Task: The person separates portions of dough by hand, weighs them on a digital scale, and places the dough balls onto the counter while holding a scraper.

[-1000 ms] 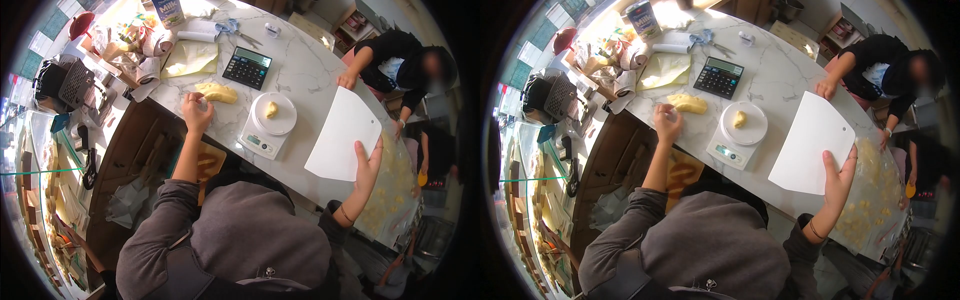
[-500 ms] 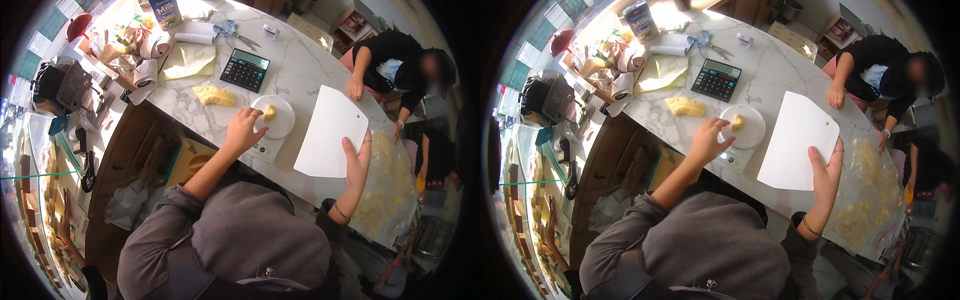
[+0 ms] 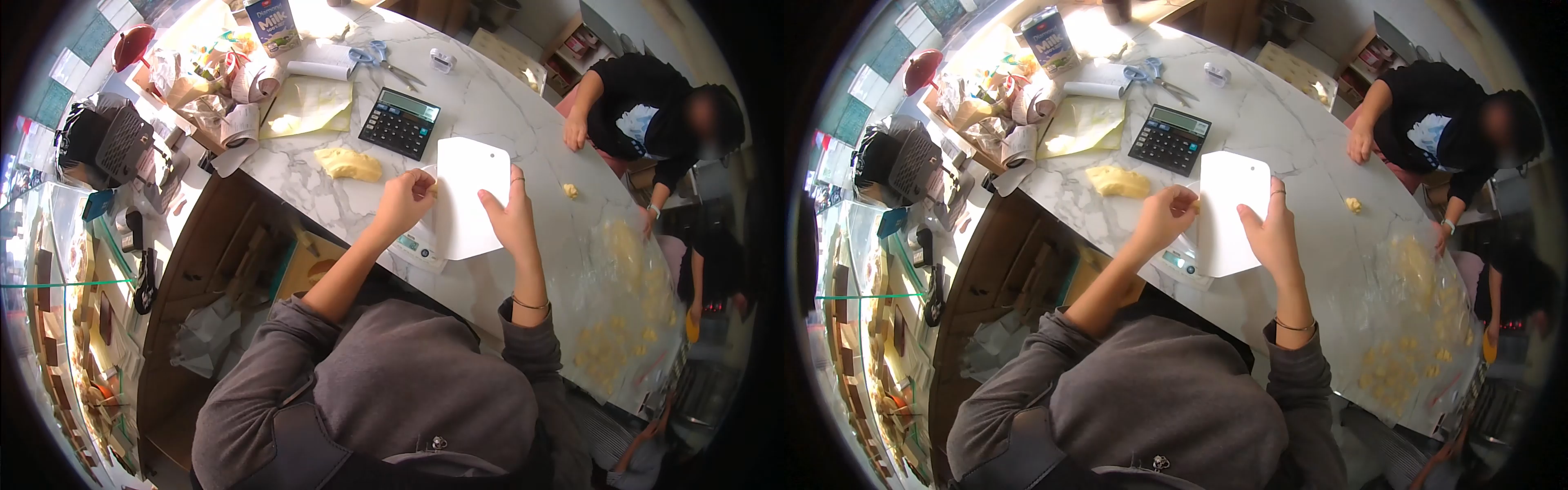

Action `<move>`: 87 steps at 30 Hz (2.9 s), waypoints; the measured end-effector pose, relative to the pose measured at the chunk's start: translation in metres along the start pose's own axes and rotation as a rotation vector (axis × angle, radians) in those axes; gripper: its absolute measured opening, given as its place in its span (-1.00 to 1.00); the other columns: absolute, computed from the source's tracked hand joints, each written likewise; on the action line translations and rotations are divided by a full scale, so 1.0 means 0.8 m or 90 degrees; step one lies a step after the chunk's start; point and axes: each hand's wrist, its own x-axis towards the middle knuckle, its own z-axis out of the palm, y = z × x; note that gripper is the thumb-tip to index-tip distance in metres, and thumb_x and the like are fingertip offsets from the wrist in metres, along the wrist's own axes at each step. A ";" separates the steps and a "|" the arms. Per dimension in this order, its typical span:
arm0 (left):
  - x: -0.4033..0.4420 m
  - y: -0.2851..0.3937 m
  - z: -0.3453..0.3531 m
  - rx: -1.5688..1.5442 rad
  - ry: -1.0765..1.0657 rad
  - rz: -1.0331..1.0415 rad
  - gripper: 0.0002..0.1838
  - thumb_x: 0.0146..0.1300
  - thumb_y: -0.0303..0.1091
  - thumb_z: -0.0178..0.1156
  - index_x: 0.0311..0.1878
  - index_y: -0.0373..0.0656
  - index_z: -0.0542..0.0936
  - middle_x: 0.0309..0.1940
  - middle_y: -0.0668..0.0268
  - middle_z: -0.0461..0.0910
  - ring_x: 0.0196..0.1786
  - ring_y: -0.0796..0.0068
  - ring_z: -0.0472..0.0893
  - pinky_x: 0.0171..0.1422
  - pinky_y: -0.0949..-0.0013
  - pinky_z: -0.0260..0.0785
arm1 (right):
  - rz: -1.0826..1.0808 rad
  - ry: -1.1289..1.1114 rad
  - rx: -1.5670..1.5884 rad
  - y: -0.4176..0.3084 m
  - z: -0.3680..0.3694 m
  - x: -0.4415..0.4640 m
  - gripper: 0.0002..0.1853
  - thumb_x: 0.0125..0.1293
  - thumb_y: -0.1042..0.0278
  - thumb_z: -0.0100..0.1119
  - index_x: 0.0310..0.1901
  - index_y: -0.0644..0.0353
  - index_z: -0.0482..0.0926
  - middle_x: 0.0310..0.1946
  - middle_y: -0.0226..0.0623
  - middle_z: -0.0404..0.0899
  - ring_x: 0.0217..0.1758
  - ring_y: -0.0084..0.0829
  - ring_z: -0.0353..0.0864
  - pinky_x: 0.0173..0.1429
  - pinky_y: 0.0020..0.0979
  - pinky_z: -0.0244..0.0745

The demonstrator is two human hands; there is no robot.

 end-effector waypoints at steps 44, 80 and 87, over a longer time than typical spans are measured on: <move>0.003 -0.077 -0.143 0.357 0.276 0.064 -0.83 0.01 -0.51 0.23 -0.29 -0.34 0.58 -0.44 0.14 0.54 -0.36 0.28 0.56 -0.22 0.36 0.42 | 0.175 0.318 0.320 0.014 -0.099 -0.076 -0.40 0.26 0.41 0.13 0.28 0.30 0.13 0.12 -0.16 0.35 0.12 -0.38 0.37 0.17 -0.40 0.31; -0.020 -0.083 -0.152 0.298 0.337 0.069 -0.86 0.04 -0.45 0.27 -0.31 -0.26 0.61 -0.42 0.20 0.59 -0.41 0.35 0.58 -0.30 0.40 0.41 | -0.225 -0.318 -0.157 -0.100 0.167 0.077 -0.40 0.11 0.42 0.13 0.18 0.39 0.17 -0.41 0.25 0.52 -0.27 0.14 0.55 -0.22 -0.07 0.46; -0.021 -0.090 -0.152 0.277 0.335 0.046 -0.87 0.04 -0.42 0.28 -0.32 -0.25 0.63 -0.40 0.18 0.58 -0.39 0.36 0.57 -0.28 0.40 0.39 | -0.223 -0.399 -0.228 -0.096 0.191 0.100 -0.39 0.10 0.43 0.09 0.19 0.42 0.16 -0.43 0.24 0.53 -0.27 0.12 0.56 -0.19 -0.06 0.48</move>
